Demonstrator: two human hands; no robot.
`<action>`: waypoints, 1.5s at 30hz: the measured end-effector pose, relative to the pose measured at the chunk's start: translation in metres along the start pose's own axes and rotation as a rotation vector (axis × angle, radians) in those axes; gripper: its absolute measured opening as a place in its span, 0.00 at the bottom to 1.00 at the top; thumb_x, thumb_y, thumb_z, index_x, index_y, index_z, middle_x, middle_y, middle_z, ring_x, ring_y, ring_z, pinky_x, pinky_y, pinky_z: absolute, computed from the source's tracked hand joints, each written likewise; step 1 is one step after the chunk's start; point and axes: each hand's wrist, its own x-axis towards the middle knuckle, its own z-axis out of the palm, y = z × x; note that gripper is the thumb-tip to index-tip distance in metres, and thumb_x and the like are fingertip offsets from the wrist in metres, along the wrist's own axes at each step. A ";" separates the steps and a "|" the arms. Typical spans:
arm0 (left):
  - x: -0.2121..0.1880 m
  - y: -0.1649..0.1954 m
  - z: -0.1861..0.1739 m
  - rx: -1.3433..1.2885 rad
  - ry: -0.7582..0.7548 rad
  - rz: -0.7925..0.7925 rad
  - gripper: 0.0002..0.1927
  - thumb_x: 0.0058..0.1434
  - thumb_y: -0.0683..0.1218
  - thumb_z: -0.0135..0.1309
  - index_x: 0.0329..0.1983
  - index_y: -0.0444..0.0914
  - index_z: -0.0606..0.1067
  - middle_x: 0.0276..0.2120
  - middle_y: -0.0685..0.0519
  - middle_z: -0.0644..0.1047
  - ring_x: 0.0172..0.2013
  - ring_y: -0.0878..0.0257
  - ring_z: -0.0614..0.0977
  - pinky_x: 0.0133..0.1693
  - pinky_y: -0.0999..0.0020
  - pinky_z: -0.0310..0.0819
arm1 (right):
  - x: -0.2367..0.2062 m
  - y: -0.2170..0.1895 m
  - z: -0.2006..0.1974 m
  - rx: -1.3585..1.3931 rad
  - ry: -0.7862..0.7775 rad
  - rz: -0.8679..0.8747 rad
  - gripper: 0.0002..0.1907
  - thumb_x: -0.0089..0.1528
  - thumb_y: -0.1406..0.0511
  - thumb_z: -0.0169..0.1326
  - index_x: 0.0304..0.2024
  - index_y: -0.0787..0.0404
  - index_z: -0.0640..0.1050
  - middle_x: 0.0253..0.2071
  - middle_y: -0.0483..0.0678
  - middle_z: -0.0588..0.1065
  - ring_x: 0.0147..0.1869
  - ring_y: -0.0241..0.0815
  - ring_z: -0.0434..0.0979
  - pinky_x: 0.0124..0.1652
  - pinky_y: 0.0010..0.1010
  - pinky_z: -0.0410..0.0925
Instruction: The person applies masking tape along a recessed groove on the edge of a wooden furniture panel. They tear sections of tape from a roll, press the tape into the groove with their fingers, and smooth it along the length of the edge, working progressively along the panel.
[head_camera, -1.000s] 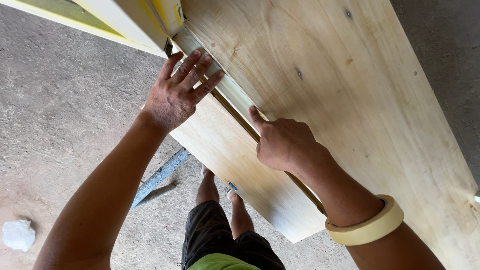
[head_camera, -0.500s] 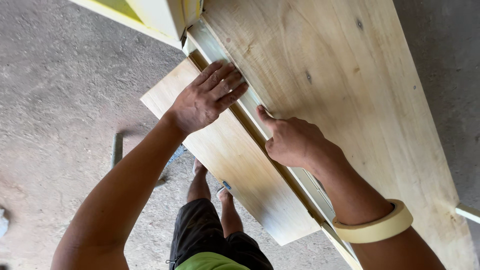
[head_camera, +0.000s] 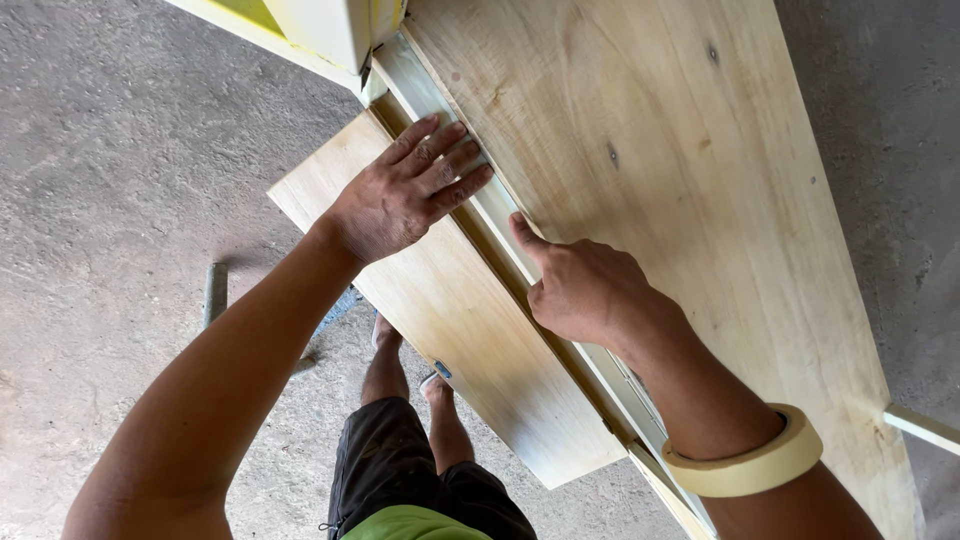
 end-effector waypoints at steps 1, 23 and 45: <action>-0.001 0.001 0.001 0.004 -0.003 -0.002 0.24 0.68 0.50 0.55 0.68 0.49 0.75 0.66 0.55 0.72 0.69 0.58 0.69 0.73 0.58 0.59 | 0.001 0.000 0.000 -0.003 -0.003 -0.004 0.45 0.63 0.61 0.45 0.79 0.44 0.41 0.37 0.56 0.81 0.36 0.49 0.81 0.47 0.42 0.75; 0.015 -0.004 -0.005 0.330 -0.329 -0.238 0.31 0.66 0.44 0.45 0.74 0.37 0.62 0.71 0.41 0.62 0.70 0.49 0.62 0.70 0.53 0.53 | 0.027 0.014 0.022 0.008 0.115 -0.065 0.46 0.61 0.62 0.47 0.77 0.38 0.42 0.67 0.50 0.69 0.52 0.55 0.80 0.53 0.42 0.73; -0.003 0.070 0.001 -0.083 -0.119 -0.183 0.32 0.69 0.43 0.49 0.77 0.48 0.63 0.74 0.49 0.57 0.76 0.49 0.53 0.71 0.27 0.41 | -0.019 0.065 0.099 0.300 0.864 -0.453 0.30 0.63 0.68 0.55 0.69 0.54 0.68 0.40 0.55 0.80 0.36 0.52 0.81 0.36 0.41 0.74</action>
